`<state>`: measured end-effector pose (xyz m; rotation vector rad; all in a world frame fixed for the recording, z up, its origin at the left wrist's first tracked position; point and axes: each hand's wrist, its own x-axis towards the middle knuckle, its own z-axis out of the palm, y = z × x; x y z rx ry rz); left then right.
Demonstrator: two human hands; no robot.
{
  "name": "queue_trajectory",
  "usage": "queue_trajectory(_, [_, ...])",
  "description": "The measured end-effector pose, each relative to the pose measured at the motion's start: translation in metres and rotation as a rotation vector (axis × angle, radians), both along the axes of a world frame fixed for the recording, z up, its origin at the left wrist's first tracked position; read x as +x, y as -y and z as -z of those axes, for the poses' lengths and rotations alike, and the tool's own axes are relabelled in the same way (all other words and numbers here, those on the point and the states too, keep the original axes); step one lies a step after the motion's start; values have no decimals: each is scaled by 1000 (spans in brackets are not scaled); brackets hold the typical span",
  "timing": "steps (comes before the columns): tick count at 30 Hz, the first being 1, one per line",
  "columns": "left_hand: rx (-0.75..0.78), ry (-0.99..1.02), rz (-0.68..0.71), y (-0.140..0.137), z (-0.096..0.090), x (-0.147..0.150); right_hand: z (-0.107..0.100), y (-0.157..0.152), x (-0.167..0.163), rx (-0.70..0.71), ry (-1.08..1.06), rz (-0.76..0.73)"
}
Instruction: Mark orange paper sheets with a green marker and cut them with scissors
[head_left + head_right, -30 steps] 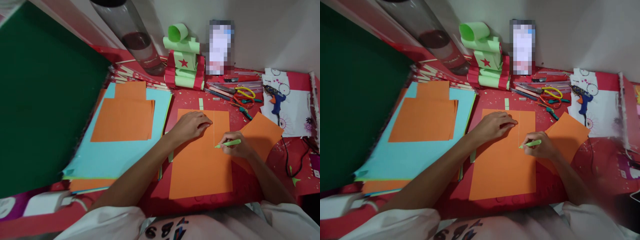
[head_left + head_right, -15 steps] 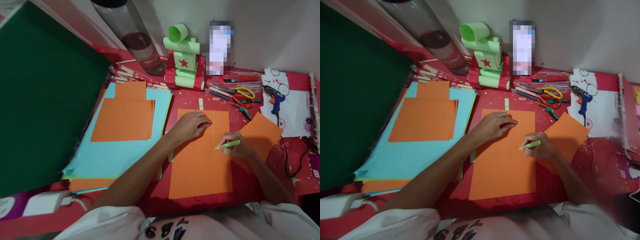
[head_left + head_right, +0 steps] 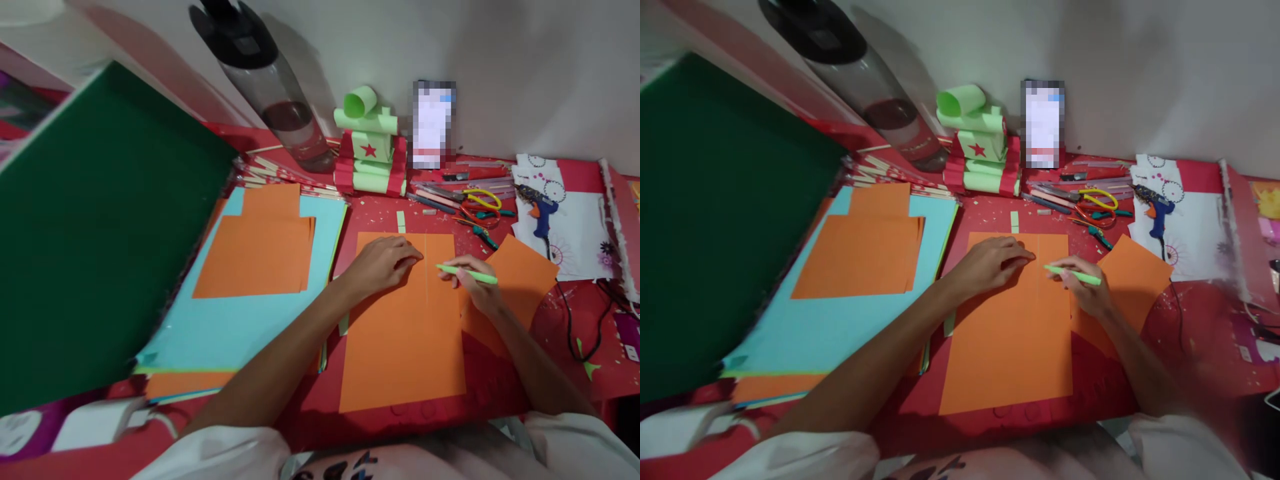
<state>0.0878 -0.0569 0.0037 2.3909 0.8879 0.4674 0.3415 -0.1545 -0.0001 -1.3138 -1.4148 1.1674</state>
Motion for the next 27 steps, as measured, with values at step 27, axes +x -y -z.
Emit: queue_trajectory(27, [46, -343, -163, -41, -19, -28, 4, -9, -22, 564, 872, -384])
